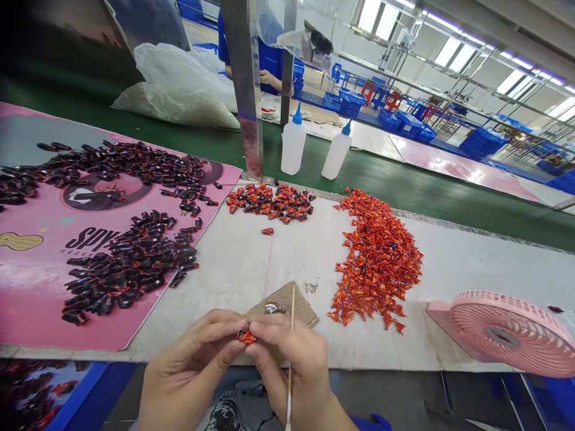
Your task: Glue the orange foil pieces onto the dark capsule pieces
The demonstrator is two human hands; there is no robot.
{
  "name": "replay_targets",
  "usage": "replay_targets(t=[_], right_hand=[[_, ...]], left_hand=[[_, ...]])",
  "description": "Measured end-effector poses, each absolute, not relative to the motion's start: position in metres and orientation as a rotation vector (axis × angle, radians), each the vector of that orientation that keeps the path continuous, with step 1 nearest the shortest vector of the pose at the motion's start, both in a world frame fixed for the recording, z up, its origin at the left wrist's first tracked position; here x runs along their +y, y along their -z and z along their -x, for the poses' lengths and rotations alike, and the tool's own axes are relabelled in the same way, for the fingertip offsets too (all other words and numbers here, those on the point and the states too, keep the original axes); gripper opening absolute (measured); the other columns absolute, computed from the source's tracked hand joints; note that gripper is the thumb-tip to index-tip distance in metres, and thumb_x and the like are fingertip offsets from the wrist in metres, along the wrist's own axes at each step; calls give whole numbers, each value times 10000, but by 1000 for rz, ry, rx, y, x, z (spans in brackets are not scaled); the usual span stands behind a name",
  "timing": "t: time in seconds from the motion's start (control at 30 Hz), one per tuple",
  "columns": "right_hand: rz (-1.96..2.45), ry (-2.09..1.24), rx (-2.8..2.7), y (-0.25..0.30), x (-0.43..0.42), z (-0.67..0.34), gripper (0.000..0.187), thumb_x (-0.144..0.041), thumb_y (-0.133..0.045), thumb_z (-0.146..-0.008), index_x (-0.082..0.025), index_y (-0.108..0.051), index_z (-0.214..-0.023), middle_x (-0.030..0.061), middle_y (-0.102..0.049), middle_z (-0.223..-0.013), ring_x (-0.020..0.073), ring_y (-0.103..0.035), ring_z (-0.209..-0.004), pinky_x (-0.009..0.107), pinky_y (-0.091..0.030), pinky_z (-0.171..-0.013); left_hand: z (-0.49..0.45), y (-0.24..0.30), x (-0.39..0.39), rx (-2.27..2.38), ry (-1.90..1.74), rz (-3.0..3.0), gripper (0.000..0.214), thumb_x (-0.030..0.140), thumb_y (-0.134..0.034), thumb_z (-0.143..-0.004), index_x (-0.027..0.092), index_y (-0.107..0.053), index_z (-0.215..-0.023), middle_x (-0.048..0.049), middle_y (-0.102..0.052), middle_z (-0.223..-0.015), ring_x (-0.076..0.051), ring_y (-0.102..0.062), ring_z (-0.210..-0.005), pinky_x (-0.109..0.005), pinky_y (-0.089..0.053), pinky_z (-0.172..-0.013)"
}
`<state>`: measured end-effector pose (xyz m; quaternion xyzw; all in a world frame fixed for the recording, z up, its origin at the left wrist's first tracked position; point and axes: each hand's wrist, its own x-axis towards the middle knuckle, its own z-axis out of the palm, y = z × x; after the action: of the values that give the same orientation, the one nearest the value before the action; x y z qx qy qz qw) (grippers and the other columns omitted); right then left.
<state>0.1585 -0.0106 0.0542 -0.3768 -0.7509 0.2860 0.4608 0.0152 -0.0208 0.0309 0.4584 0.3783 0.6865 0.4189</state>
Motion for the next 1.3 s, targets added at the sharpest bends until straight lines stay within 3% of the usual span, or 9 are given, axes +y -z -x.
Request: replay_targets(t=[0.2,0.37,0.6,0.83,0.93,1.03,1.17,1.3], right_hand=[[874,-629,-1900,-51,-10,-156,291,-260,-655,-911,-189,-642,-1193,99,-739,-943,164,-715,-842,229,-600,-735],[902,-614,-1918,-51,-14,-156,268,-161,-631,-917,-196,-649,-1182,88,-734,-882,162,-704,-759,232,-597,-662],[904,-541,-1966,-49,-22,-156,293,-155,-541,-962,-165,-613,-1246,96,-703,-822,176,-674,-714,268,-586,-624],[873,-415,-1943,-43,-25,-156,375,4,-554,-872,-154,-603,-1208,80,-682,-766,173,-621,-660,281,-557,-573],[878,-476,-1950,-46,-23,-157,319,-42,-546,-910,-144,-604,-1207,90,-687,-794,173,-641,-690,275,-570,-605],[933,-609,-1933,-49,-20,-158,242,-159,-550,-959,-179,-630,-1186,78,-699,-810,167,-664,-702,258,-579,-631],[953,-644,-1840,-49,-17,-159,356,-313,-654,-911,-225,-612,-1254,72,-714,-870,167,-682,-727,240,-588,-625],[963,-635,-1825,-48,-18,-158,436,-276,-695,-881,-247,-593,-1304,66,-706,-888,172,-678,-762,252,-596,-651]], left_hand=[[-17,-26,-24,974,-1751,-1109,121,183,-782,-790,228,-792,-902,-30,-714,-758,-139,-700,-663,-157,-576,-568],[-13,-23,-29,986,-1676,-1169,209,122,-760,-795,246,-786,-961,-42,-722,-791,-160,-692,-710,-178,-572,-585],[-4,-30,-21,890,-1646,-1429,215,127,-752,-809,233,-782,-993,-50,-720,-744,-165,-679,-646,-207,-559,-580],[-6,-36,-17,801,-1642,-1477,282,10,-706,-798,233,-788,-950,-33,-705,-672,-161,-657,-590,-225,-541,-555],[-9,-33,-15,824,-1630,-1407,176,76,-735,-804,221,-787,-890,-35,-696,-667,-151,-645,-595,-209,-531,-562],[-11,-30,-13,835,-1571,-1184,45,247,-786,-797,210,-785,-823,-46,-693,-676,-150,-644,-620,-193,-525,-567],[-12,-30,-15,779,-1367,-726,184,378,-837,-728,204,-778,-738,-34,-665,-678,-137,-621,-621,-188,-513,-569],[-12,-30,-19,727,-1158,-405,210,384,-873,-676,214,-775,-748,-26,-683,-732,-132,-623,-671,-192,-510,-624]])
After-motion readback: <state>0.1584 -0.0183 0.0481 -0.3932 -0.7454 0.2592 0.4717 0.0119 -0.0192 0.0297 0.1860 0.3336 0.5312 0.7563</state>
